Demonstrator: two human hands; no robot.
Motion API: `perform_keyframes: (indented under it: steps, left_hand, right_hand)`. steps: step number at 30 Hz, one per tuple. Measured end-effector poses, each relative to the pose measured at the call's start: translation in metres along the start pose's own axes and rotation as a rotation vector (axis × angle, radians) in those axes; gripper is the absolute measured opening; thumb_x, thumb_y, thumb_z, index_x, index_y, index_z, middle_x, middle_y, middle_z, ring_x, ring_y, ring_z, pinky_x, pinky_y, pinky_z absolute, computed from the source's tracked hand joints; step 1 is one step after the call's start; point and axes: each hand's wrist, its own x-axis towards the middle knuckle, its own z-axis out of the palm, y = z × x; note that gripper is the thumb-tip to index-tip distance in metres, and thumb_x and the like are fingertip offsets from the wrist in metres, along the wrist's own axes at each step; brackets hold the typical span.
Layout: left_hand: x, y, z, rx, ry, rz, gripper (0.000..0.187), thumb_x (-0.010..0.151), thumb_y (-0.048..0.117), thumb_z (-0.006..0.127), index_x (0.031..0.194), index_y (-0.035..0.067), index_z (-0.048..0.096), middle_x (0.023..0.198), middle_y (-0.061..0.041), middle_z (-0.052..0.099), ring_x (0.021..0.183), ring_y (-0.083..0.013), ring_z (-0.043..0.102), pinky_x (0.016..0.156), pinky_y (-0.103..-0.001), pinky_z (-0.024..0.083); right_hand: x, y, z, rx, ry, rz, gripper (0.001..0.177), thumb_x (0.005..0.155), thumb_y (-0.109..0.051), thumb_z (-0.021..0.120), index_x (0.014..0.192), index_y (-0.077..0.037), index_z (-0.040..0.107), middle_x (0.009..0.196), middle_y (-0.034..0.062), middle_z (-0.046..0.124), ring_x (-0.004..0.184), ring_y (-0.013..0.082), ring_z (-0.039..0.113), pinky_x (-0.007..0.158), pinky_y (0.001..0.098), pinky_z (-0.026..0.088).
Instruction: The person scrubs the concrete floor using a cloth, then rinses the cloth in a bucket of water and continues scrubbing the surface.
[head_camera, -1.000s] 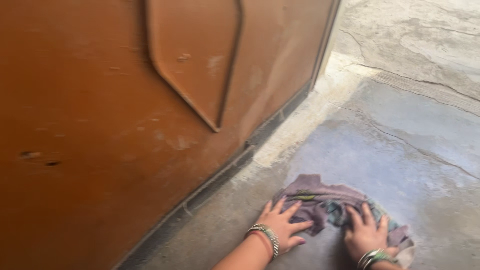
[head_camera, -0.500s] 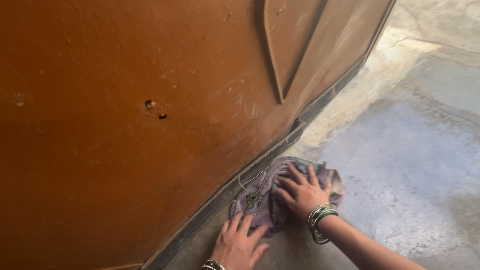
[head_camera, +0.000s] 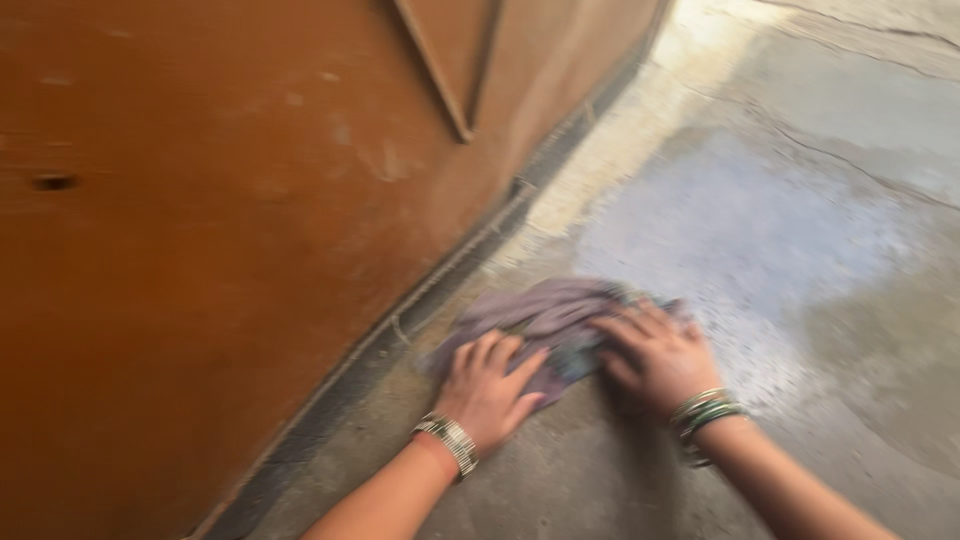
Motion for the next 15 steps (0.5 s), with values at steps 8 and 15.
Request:
perform_keyframes:
  steps: [8,15]
  left_hand:
    - [0.116,0.088,0.082,-0.224,-0.126,0.130,0.045,0.092,0.041,0.064,0.135,0.031,0.062,0.162,-0.011,0.031,0.151,-0.0332,0.024,0.121,-0.056,0.019]
    - [0.144,0.091,0.098,-0.316,-0.160,0.163,0.037,0.103,0.039,0.052,0.137,0.027,0.059,0.160,-0.011,0.040,0.150,-0.0275,0.035,0.122,-0.053,0.021]
  right_hand:
    - [-0.104,0.122,0.005,0.064,0.178,0.454,0.047,0.091,-0.045,0.062,0.137,-0.039,0.057,0.157,-0.0054,0.049,0.148,0.0252,0.040,0.115,0.0566,0.034]
    - [-0.149,0.038,0.043,0.014,0.341,0.851,0.054,0.086,-0.034,0.061,0.139,-0.033,0.057,0.160,-0.0030,0.047,0.152,0.0295,0.034,0.109,0.0689,0.030]
